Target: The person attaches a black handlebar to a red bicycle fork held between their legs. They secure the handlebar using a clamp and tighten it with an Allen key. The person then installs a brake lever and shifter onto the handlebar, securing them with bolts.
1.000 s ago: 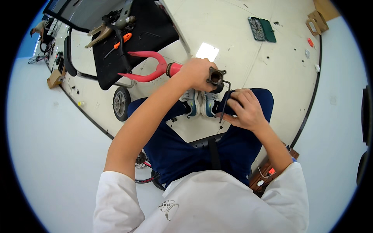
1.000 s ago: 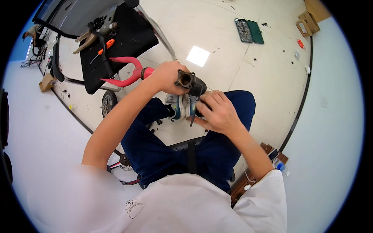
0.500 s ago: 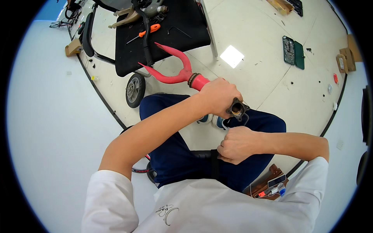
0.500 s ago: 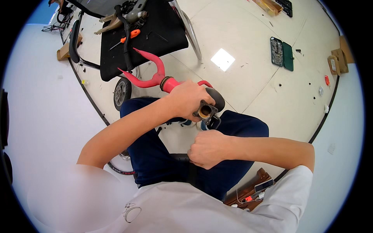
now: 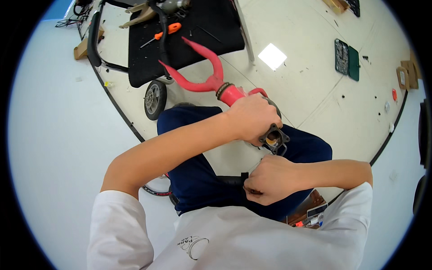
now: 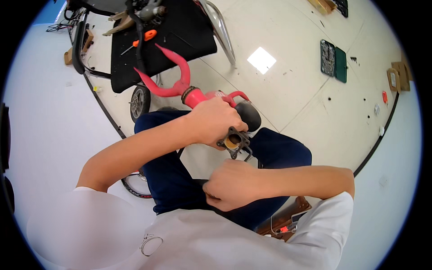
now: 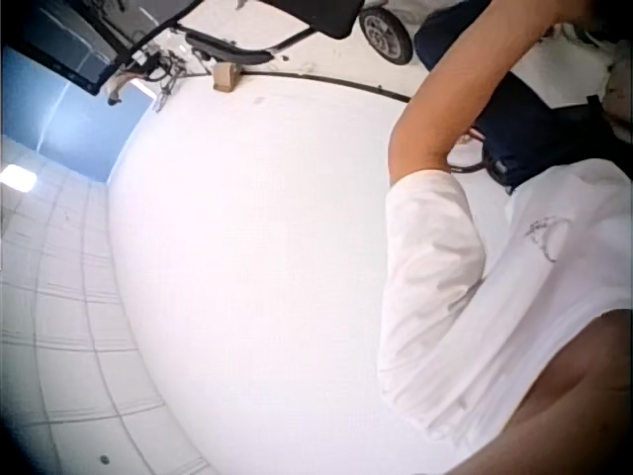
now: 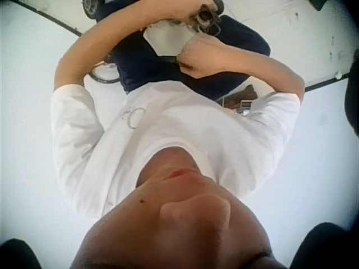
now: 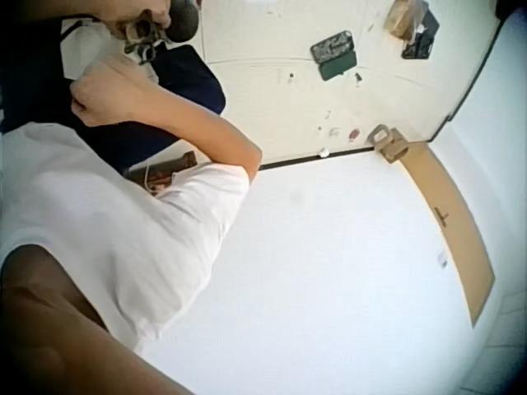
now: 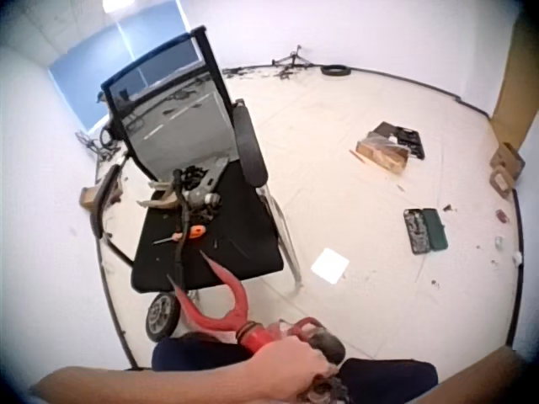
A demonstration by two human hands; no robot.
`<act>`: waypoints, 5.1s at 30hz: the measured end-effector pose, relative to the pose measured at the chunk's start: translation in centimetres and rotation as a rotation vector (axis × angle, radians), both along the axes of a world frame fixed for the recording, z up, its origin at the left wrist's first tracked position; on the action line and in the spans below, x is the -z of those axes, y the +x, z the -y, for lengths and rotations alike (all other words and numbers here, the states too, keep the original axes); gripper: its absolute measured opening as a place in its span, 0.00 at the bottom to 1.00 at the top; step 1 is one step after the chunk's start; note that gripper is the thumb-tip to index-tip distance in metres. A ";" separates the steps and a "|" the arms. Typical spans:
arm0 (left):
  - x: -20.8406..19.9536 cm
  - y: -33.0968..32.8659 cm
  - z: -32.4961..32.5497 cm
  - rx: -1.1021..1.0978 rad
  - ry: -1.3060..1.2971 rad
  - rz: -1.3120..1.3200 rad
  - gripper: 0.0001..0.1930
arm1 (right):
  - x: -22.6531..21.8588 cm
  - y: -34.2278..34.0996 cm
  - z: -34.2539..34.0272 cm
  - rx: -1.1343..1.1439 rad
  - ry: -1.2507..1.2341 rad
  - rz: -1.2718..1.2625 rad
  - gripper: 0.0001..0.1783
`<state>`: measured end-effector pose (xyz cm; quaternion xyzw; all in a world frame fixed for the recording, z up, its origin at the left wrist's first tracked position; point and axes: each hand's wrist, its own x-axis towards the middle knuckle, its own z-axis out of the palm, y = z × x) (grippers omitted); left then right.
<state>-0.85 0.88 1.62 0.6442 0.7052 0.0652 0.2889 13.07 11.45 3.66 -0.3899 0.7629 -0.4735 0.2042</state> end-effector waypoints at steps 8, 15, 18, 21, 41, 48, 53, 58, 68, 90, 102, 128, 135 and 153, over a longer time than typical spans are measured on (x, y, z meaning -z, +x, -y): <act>0.5 0.6 0.1 0.021 -0.028 -0.012 0.15 | -1.0 1.4 -0.5 0.103 -0.108 -0.047 0.16; 0.5 1.4 0.9 0.012 0.001 0.008 0.12 | -0.8 2.6 -0.2 0.201 -0.055 -0.620 0.11; 0.2 1.1 0.5 0.003 -0.037 0.011 0.13 | 0.8 1.6 -0.1 0.415 -0.092 -0.917 0.14; 0.0 1.3 0.1 -0.002 -0.085 0.001 0.15 | 2.0 1.0 0.2 0.704 -0.098 -0.927 0.14; 0.7 2.3 -1.9 -0.415 0.058 -0.031 0.12 | 1.5 -1.3 -3.9 1.343 -0.356 -0.100 0.13; 0.4 2.2 -1.7 -0.553 0.093 0.032 0.14 | 0.8 -5.4 -6.4 1.267 -0.310 0.292 0.16; 1.3 1.7 -2.3 -0.601 0.148 0.009 0.14 | 3.1 -7.7 -6.9 1.509 -0.155 0.095 0.16; 1.6 1.9 -2.5 -0.564 0.150 -0.019 0.12 | 2.6 -8.8 -8.4 1.479 -0.093 0.452 0.17; 1.9 3.7 -1.2 -0.518 0.219 -0.003 0.10 | 4.9 -8.3 -8.3 1.582 0.128 0.623 0.15; 2.3 8.5 3.5 -0.297 0.257 0.024 0.10 | 8.1 -0.5 -5.2 1.561 0.087 1.370 0.15; 2.8 4.9 7.3 -0.250 0.488 -0.053 0.21 | 7.1 2.0 1.8 1.849 -0.315 0.756 0.23; 2.3 4.6 5.1 -0.329 0.227 -0.227 0.17 | -2.1 4.1 0.4 0.915 0.623 -0.056 0.26; 2.3 4.7 4.4 -0.299 0.242 -0.248 0.13 | 1.2 6.0 0.9 1.110 0.472 -0.171 0.25; 2.5 4.8 2.0 -0.336 0.233 -0.250 0.13 | -1.1 2.1 -1.0 0.977 0.776 -0.061 0.19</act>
